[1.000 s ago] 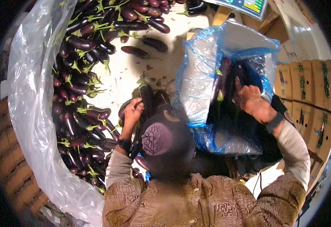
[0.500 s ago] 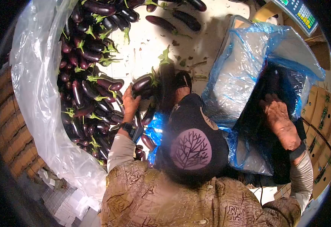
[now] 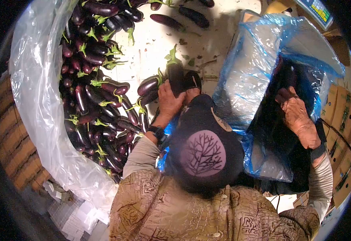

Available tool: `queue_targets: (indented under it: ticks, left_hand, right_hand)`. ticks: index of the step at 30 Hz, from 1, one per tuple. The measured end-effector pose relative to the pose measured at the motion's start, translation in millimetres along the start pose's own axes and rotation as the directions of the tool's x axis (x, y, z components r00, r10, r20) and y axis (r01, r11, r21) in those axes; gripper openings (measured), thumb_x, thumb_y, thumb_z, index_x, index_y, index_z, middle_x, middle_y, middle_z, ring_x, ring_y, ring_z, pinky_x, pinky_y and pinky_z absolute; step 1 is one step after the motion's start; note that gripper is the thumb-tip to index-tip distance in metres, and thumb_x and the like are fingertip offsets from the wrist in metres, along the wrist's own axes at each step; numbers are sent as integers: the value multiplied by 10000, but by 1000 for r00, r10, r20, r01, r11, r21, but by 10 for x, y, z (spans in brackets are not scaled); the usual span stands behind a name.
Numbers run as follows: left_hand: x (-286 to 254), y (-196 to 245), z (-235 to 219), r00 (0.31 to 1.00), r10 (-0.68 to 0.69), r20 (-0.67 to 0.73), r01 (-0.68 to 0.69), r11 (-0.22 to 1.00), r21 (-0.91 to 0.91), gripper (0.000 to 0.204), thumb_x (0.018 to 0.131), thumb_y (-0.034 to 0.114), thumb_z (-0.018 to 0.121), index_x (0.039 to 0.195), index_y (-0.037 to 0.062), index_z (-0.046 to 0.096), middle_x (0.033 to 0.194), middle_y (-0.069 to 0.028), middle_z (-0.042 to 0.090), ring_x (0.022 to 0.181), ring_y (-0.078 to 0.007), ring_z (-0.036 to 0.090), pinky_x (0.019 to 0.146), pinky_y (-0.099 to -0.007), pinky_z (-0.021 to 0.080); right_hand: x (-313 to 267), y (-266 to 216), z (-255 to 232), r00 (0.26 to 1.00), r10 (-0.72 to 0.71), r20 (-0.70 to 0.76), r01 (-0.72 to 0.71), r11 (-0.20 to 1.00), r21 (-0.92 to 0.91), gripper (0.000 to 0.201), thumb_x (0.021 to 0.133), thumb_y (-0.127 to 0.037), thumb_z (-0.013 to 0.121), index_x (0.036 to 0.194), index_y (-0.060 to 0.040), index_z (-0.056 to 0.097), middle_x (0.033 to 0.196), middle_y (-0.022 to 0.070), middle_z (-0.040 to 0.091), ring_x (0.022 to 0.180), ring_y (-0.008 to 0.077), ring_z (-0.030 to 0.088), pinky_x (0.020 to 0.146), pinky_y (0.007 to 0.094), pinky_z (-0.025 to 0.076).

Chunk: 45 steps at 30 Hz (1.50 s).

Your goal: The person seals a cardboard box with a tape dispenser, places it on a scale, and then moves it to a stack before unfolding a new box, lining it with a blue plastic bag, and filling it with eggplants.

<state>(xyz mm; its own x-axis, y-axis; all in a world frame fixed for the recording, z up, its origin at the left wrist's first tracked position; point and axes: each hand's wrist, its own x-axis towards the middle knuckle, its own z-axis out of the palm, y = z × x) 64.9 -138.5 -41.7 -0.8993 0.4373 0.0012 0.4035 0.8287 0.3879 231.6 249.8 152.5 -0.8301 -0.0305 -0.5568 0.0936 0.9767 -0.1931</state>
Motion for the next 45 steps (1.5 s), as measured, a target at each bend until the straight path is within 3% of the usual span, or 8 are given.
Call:
queue_targets:
  ticks: [6,9,15,24,26,29,34,45]
  left_hand:
    - [192,29,20,967,-184,174,208,970,-129,815,697,233,771,1351,-74,393,975,-226,631,941,-364,618,891,-460,488]
    - [344,37,-458,696,-256,671,717,273,-641,699,772,153,702,1375,-51,414,1110,-178,643,953,-243,645,852,-339,520]
    - [590,391,-1558,863,158,480,504,-346,-792,790,850,392,688,1421,-19,329,1266,-218,540,1025,-309,614,874,-414,550]
    - [965,420,-2046,924,-53,379,374,-91,-923,593,833,270,710,1294,-28,486,1198,-211,607,1060,-295,631,857,-424,570]
    - [910,307,-1742,887,-250,387,396,-16,-918,471,809,267,735,1176,22,572,1045,-143,662,951,-253,649,795,-388,567]
    - [808,19,-1391,851,-247,463,495,81,-865,473,805,240,743,1190,44,551,985,-93,649,839,-207,635,725,-371,552]
    - [696,-539,-1188,844,-361,397,503,274,-820,618,776,165,765,1295,3,472,972,-107,655,767,-175,639,680,-311,537]
    - [45,-911,-906,931,-25,-365,55,996,71,451,765,106,639,1195,7,545,1195,-229,534,1147,-387,470,1005,-480,334]
  right_hand:
    - [5,179,194,995,-90,-34,90,996,1,384,738,-3,693,1113,-35,617,1183,115,580,1141,319,531,1060,417,397]
    - [-163,312,333,865,-284,-413,329,944,39,302,794,-73,695,1083,-44,612,1121,118,604,1114,299,552,1077,444,378]
    - [-118,318,328,990,-117,-84,130,975,179,208,784,-109,604,978,-46,647,1156,94,611,1091,237,577,1071,370,378]
    - [-102,343,286,993,-73,98,67,996,67,352,808,-96,587,1158,-72,617,1321,81,548,1232,230,498,1073,378,343]
    - [-340,561,602,915,-293,-278,303,953,-10,417,823,-92,579,1241,-82,575,1368,72,515,1273,212,468,1110,387,297]
    - [-134,786,829,976,-194,-96,217,873,437,400,811,-95,611,1210,-83,605,1371,83,519,1262,242,485,1114,414,309]
    - [-158,393,433,986,-154,-67,145,981,-127,414,785,-72,617,1196,-123,619,1336,49,552,1155,264,556,1043,403,404]
    - [-12,294,210,997,0,77,4,998,-59,436,783,-72,608,1218,-99,607,1292,101,579,1176,290,545,1016,327,430]
